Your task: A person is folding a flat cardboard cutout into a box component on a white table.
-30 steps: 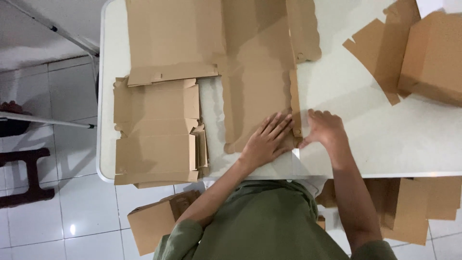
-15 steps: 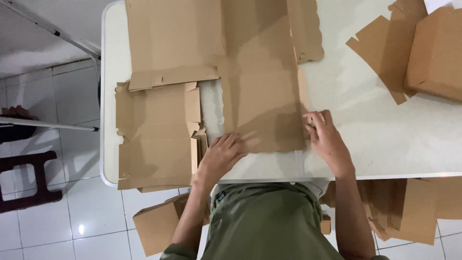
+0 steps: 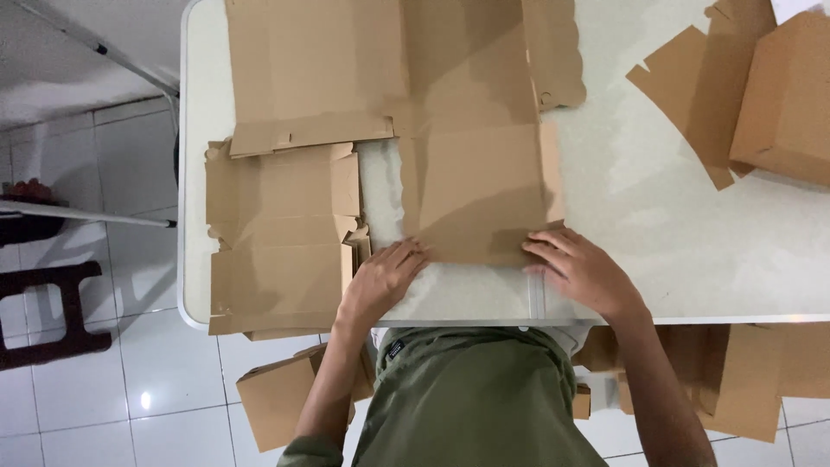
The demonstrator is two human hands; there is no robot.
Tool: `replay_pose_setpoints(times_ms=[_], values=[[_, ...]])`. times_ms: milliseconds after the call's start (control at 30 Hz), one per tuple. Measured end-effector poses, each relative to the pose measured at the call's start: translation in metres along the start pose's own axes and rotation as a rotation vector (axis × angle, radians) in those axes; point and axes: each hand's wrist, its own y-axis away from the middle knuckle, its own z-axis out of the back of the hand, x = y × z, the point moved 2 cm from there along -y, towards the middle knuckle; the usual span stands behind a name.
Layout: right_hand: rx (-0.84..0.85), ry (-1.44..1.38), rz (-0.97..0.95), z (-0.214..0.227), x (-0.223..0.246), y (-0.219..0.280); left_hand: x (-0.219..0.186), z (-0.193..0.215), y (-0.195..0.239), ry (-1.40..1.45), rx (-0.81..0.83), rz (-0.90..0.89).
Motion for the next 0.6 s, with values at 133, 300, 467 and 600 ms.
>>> replay_pose_setpoints(times_ms=[133, 300, 467, 600], values=[[-0.178, -0.092, -0.045, -0.006, -0.014, -0.011, 0.009, -0.006, -0.01, 0.124, 0.001, 0.064], [-0.183, 0.093, 0.02, -0.001, -0.019, -0.014, 0.012, -0.004, -0.018, 0.06, 0.003, 0.081], [-0.141, -0.011, -0.001, 0.004, -0.03, 0.0, 0.02, -0.004, -0.009, 0.133, 0.069, 0.1], [-0.187, 0.057, -0.021, -0.015, -0.042, 0.006, 0.019, 0.0, -0.008, 0.22, 0.036, 0.136]])
